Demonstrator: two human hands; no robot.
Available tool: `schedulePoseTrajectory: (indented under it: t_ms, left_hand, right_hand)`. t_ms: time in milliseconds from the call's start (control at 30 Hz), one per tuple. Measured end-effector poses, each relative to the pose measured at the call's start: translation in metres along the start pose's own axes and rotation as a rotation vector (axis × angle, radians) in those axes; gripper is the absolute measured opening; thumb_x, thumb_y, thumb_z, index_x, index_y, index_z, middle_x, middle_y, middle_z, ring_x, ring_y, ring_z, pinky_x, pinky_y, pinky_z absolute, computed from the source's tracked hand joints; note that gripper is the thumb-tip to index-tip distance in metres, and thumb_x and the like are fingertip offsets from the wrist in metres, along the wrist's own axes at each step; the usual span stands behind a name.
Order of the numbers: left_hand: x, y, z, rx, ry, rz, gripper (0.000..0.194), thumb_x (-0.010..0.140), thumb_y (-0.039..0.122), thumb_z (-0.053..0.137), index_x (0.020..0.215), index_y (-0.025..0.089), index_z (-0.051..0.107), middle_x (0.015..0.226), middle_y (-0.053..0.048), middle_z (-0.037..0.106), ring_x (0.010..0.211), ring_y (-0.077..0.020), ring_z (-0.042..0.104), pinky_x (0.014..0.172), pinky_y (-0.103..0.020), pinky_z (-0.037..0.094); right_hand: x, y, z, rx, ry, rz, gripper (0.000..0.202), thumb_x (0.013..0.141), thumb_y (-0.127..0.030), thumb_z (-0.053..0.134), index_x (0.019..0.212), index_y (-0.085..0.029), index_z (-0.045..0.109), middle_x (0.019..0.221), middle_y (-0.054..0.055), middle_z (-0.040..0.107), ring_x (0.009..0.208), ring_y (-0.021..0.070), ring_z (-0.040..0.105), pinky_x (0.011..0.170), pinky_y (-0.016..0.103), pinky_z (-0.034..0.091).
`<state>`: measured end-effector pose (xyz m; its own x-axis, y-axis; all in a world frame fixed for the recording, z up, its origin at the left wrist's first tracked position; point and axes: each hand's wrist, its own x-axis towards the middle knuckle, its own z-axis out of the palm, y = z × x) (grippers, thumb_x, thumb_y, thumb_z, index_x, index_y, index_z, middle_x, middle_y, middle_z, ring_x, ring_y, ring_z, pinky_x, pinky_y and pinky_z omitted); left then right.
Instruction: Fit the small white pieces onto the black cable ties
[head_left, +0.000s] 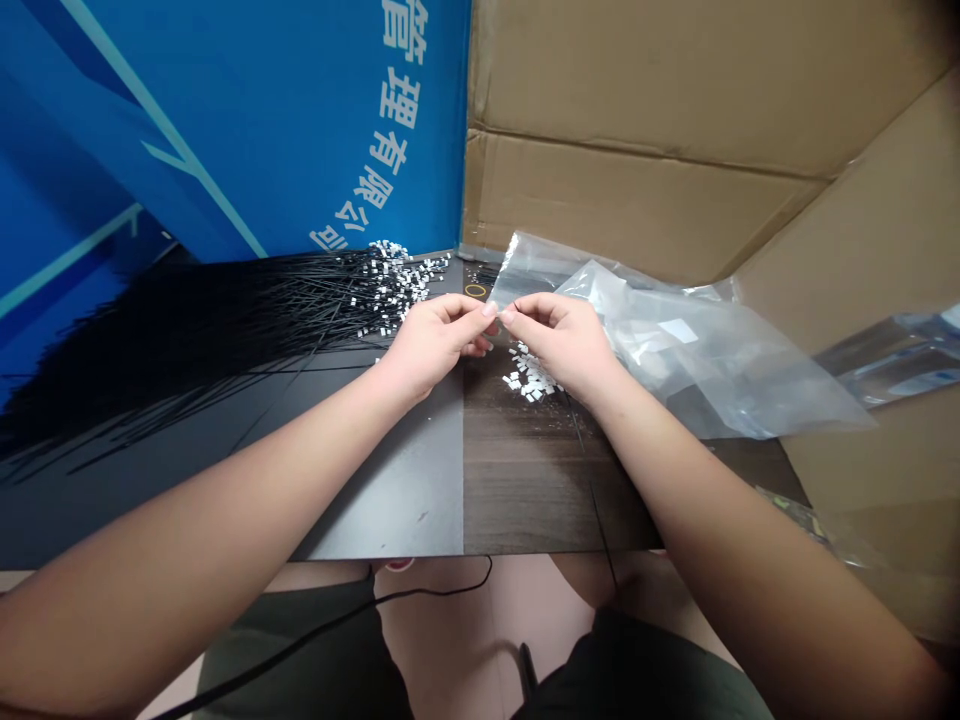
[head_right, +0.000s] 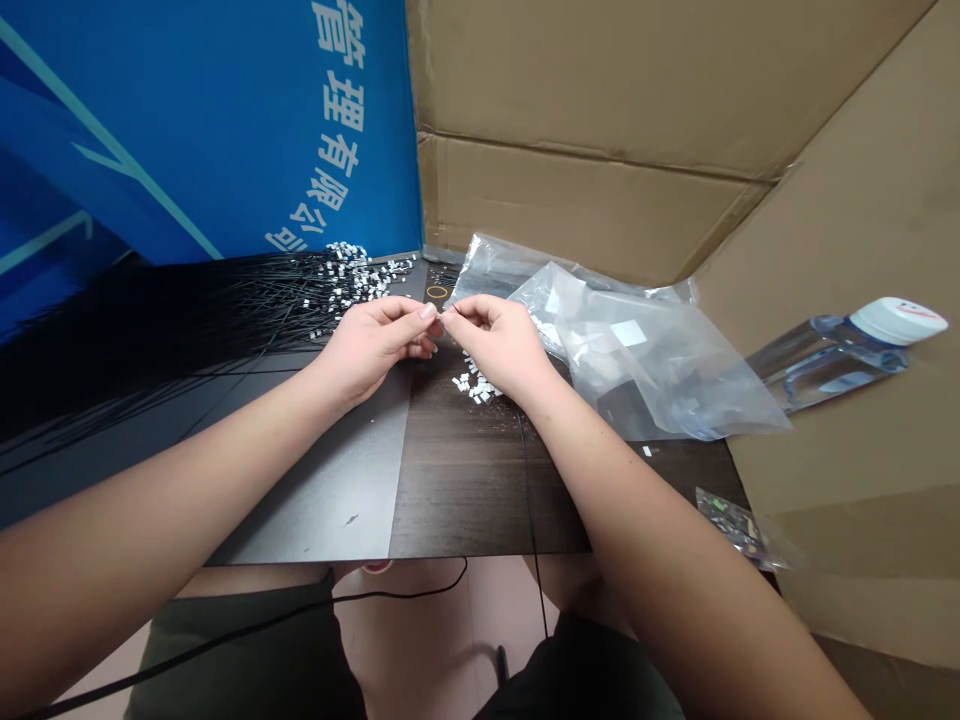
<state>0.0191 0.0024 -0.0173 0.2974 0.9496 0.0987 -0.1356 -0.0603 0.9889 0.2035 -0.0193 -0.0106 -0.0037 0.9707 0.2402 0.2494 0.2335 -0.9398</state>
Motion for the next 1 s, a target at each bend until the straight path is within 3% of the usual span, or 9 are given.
schedulePoseTrajectory:
  t_ms: [167, 333, 633, 833, 1000]
  left_hand:
    - [0.0019, -0.0024, -0.0024, 0.129, -0.026, 0.079, 0.025, 0.08, 0.038, 0.089, 0.081, 0.016, 0.076, 0.075, -0.004, 0.072, 0.066, -0.0123, 0.063, 0.066, -0.028, 0.051]
    - [0.001, 0.0006, -0.0019, 0.174, -0.025, 0.094, 0.02, 0.083, 0.034, 0.085, 0.085, 0.016, 0.077, 0.077, -0.004, 0.073, 0.065, -0.0129, 0.064, 0.066, -0.028, 0.052]
    - [-0.0016, 0.0064, 0.0005, 0.325, -0.041, 0.123, 0.016, 0.093, 0.027, 0.074, 0.083, 0.017, 0.068, 0.073, -0.002, 0.068, 0.064, -0.0131, 0.064, 0.064, -0.027, 0.05]
    - [0.0012, 0.001, 0.0025, 0.221, 0.003, 0.076, 0.023, 0.095, 0.032, 0.072, 0.079, 0.019, 0.062, 0.073, -0.002, 0.065, 0.06, -0.0116, 0.059, 0.061, -0.027, 0.049]
    - [0.0044, -0.0016, 0.0019, 0.148, 0.067, 0.016, 0.022, 0.094, 0.03, 0.07, 0.077, 0.019, 0.061, 0.067, -0.001, 0.062, 0.057, -0.011, 0.056, 0.059, -0.026, 0.046]
  right_hand:
    - [-0.0013, -0.0049, -0.0015, 0.001, 0.003, 0.049, 0.02, 0.081, -0.036, 0.078, 0.075, -0.018, 0.071, 0.068, -0.003, 0.061, 0.062, 0.0106, 0.046, 0.061, 0.029, 0.039]
    - [-0.0019, -0.0056, -0.0029, 0.028, -0.058, 0.117, 0.017, 0.08, -0.033, 0.079, 0.075, -0.018, 0.073, 0.063, -0.004, 0.059, 0.057, 0.0098, 0.044, 0.057, 0.029, 0.037]
    - [-0.0016, -0.004, -0.0037, 0.062, -0.051, 0.134, 0.026, 0.082, -0.041, 0.082, 0.073, -0.019, 0.07, 0.058, -0.005, 0.053, 0.054, 0.0088, 0.039, 0.053, 0.028, 0.032]
    - [0.0007, -0.002, -0.0013, 0.09, -0.05, 0.135, 0.025, 0.086, -0.044, 0.079, 0.089, -0.019, 0.076, 0.068, -0.001, 0.066, 0.054, 0.0093, 0.043, 0.049, 0.027, 0.033]
    - [0.0026, -0.0025, 0.0003, 0.179, -0.023, 0.146, 0.011, 0.095, -0.03, 0.069, 0.091, -0.021, 0.065, 0.07, 0.0, 0.071, 0.05, 0.0084, 0.044, 0.047, 0.025, 0.032]
